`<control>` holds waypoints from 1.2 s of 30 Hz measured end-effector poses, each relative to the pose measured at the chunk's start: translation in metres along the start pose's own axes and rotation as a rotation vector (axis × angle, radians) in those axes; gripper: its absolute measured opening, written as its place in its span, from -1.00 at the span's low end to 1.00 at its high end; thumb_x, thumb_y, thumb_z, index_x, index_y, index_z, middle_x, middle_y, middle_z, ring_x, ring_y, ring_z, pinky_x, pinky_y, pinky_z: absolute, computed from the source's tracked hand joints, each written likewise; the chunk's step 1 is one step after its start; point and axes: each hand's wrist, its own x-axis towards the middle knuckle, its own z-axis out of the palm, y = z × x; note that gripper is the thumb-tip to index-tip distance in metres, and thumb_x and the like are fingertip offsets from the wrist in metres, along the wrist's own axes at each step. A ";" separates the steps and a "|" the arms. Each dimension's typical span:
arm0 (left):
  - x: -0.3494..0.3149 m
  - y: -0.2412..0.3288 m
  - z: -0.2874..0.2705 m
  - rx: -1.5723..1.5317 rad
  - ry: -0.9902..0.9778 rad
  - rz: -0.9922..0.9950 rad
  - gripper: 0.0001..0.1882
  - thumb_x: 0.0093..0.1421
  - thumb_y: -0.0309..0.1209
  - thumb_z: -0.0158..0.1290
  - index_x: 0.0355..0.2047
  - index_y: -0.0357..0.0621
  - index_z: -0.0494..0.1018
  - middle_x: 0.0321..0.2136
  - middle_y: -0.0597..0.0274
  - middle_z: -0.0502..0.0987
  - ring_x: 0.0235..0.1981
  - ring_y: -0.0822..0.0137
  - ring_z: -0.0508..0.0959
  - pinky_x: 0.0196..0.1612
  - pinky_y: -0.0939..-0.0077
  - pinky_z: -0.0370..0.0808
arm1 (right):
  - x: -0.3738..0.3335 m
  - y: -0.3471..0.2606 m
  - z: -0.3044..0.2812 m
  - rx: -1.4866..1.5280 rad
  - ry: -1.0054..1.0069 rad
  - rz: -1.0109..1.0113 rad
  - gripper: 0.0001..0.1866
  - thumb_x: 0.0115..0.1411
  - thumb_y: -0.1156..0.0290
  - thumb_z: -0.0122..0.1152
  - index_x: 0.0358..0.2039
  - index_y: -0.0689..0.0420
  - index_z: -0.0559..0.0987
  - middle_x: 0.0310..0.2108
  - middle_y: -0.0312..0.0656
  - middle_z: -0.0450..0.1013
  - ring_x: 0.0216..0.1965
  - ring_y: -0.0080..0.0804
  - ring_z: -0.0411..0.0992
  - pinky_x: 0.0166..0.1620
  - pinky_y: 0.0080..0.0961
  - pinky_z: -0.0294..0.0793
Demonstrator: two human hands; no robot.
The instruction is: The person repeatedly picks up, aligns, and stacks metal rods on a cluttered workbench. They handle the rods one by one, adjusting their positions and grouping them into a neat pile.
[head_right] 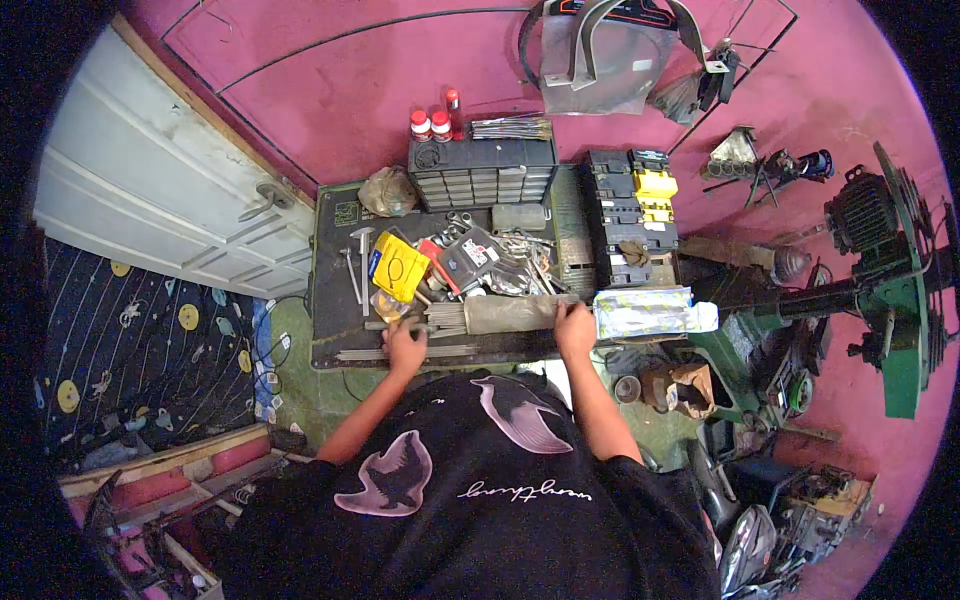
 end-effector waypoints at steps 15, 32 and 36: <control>0.014 -0.094 -0.055 0.293 -0.238 0.507 -0.81 0.05 -0.32 0.21 -0.29 0.11 0.66 -0.28 0.38 0.59 -0.13 0.23 0.46 -0.12 0.13 0.26 | -0.102 -0.087 0.103 -0.418 -0.583 -0.807 -0.79 0.15 0.23 0.16 -0.32 0.01 0.66 -0.28 -0.21 0.57 -0.12 -0.18 0.49 -0.09 -0.16 0.49; 0.026 -0.098 -0.067 0.289 -0.249 0.798 -0.76 -0.08 -0.39 0.22 -0.34 -0.04 0.50 -0.35 0.24 0.50 -0.15 0.15 0.43 -0.13 0.09 0.21 | -0.154 -0.118 0.109 -0.469 -0.254 -0.828 -0.80 0.18 0.34 0.05 -0.23 -0.01 0.59 -0.22 -0.30 0.52 -0.06 -0.29 0.37 0.01 -0.20 0.26; 0.029 -0.104 -0.060 0.327 -0.245 0.827 -0.74 -0.08 -0.37 0.22 -0.31 -0.04 0.54 -0.33 0.24 0.49 -0.13 0.15 0.42 -0.12 0.09 0.21 | -0.156 -0.122 0.108 -0.482 -0.266 -0.793 -0.78 0.19 0.32 0.04 -0.20 0.00 0.59 -0.17 -0.31 0.53 -0.04 -0.29 0.36 0.03 -0.12 0.21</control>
